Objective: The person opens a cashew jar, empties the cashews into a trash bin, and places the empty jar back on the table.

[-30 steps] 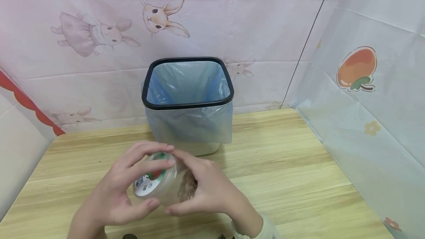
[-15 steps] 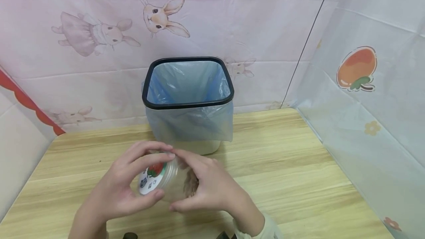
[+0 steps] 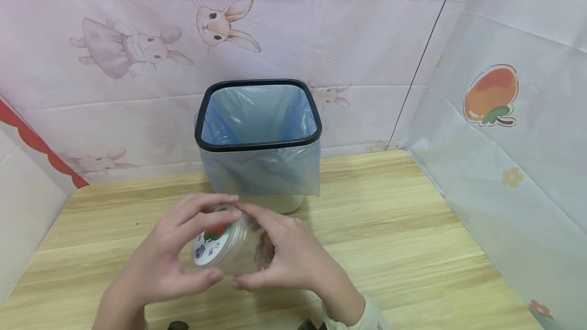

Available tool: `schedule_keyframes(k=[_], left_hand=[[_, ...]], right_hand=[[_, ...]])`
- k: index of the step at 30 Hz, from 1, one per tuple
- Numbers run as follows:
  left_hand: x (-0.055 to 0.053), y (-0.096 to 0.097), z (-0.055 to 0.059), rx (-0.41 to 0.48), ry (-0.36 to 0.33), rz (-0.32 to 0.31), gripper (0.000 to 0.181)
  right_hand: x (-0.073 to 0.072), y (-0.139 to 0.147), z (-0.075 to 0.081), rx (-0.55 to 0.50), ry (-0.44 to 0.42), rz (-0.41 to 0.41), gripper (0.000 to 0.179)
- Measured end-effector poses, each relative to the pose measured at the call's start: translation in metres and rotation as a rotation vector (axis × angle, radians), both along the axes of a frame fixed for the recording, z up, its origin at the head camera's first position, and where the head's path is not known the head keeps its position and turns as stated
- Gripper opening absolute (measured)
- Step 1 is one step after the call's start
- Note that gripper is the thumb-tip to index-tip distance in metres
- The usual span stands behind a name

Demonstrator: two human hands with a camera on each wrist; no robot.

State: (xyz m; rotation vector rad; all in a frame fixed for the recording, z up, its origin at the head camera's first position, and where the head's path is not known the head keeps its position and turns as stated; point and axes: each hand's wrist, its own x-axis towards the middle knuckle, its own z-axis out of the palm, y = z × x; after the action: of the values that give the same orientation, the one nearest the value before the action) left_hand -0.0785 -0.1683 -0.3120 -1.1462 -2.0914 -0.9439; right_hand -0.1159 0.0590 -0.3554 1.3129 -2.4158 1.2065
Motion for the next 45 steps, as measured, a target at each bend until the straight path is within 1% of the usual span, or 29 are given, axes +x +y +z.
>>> schedule_keyframes(k=[3,5,8,10,12,15,22,29,32,37,39,45], left_hand=[[0.002,0.002,0.003,0.007,0.016,-0.078,0.055],[0.003,0.003,0.005,0.016,0.013,-0.119,0.054],[0.005,0.004,0.007,0.029,0.011,-0.147,0.051],[0.006,0.004,0.008,0.037,0.004,-0.157,0.048],[0.006,0.004,0.008,0.041,-0.001,-0.152,0.046],[0.006,0.004,0.008,0.044,-0.008,-0.135,0.046],[0.003,0.003,0.005,0.048,-0.017,-0.072,0.046],[0.004,0.001,0.003,0.057,-0.036,-0.033,0.048],[0.004,0.000,0.003,0.069,-0.037,-0.032,0.050],[0.003,-0.006,-0.001,0.075,-0.064,-0.037,0.052],[0.001,-0.009,-0.002,0.080,-0.071,-0.042,0.051],[-0.005,-0.015,-0.006,0.117,-0.060,-0.061,0.043]], right_hand=[[-0.001,0.002,0.003,-0.030,-0.060,0.080,0.105],[-0.001,0.003,0.005,-0.051,-0.089,0.135,0.103],[-0.001,0.004,0.006,-0.075,-0.113,0.197,0.102],[-0.001,0.004,0.006,-0.086,-0.121,0.220,0.101],[-0.001,0.004,0.007,-0.089,-0.125,0.226,0.101],[0.000,0.004,0.007,-0.084,-0.118,0.203,0.102],[0.002,0.001,0.005,-0.050,-0.054,0.105,0.103],[0.003,0.000,0.004,-0.042,-0.035,0.075,0.100],[0.002,0.000,0.003,-0.043,-0.033,0.069,0.101],[0.002,0.001,0.003,-0.037,-0.038,0.053,0.102],[0.002,0.002,0.004,-0.034,-0.043,0.049,0.103],[0.002,0.003,0.004,-0.018,-0.054,0.036,0.104]])
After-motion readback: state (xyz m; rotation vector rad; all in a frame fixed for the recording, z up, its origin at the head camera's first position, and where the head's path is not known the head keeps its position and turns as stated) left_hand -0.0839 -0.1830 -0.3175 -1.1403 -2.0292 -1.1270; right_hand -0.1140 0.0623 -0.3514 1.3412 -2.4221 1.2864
